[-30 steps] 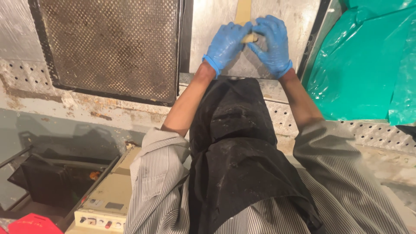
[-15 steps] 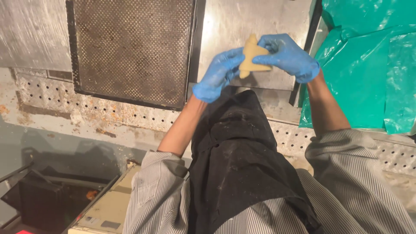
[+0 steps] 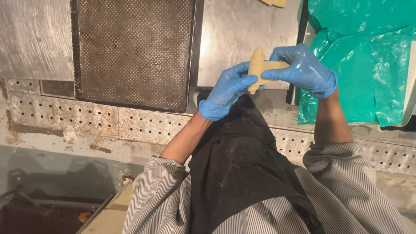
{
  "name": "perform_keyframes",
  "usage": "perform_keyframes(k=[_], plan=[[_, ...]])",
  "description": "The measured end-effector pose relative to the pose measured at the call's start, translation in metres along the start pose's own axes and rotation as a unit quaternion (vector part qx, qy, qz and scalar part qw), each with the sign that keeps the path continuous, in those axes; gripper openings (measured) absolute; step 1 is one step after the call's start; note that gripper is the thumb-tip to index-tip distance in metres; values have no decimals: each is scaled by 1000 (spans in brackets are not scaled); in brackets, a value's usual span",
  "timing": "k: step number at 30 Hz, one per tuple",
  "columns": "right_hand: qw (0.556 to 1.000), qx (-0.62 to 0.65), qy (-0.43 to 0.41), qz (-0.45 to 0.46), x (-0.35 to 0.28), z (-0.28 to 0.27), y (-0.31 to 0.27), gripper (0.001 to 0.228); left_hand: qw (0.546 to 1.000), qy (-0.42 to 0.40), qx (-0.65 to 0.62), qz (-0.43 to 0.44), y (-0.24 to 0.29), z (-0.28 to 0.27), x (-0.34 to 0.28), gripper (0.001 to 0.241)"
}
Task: The person is rolling triangular pieces of dough into croissant shapes on a metal table.
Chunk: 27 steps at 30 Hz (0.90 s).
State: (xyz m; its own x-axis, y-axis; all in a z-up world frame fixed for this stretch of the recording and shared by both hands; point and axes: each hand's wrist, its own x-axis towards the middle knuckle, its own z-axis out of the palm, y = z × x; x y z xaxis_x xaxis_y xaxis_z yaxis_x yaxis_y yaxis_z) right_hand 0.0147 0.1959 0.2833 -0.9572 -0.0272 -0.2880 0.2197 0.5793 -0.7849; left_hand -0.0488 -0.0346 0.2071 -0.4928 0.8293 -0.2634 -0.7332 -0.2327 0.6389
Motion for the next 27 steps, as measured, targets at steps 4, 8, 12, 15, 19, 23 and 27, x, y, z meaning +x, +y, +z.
perform_keyframes(k=[4, 8, 12, 15, 19, 23, 27], plan=[[999, 31, 32, 7, -10, 2, -8, 31, 1000, -13, 16, -6, 9, 7, -7, 58], [997, 27, 57, 47, -15, 10, -9, 28, 998, -31, -53, -7, -9, -1, -3, 56], [996, 59, 67, 0, -25, 14, -1, 29, 999, -47, -13, -5, -5, 6, -5, 59], [993, 77, 81, 45, -31, 15, 5, 29, 999, -37, -14, -21, -21, -1, 1, 59], [990, 104, 94, -8, -39, 18, 20, 28, 997, -42, -40, -52, -26, 12, 2, 59], [988, 105, 114, 17, -50, 11, 28, 30, 996, -38, -52, -57, -39, 12, 12, 59], [981, 150, 115, 38, -61, 11, 38, 28, 995, -41, -61, -68, -55, 17, 20, 58]])
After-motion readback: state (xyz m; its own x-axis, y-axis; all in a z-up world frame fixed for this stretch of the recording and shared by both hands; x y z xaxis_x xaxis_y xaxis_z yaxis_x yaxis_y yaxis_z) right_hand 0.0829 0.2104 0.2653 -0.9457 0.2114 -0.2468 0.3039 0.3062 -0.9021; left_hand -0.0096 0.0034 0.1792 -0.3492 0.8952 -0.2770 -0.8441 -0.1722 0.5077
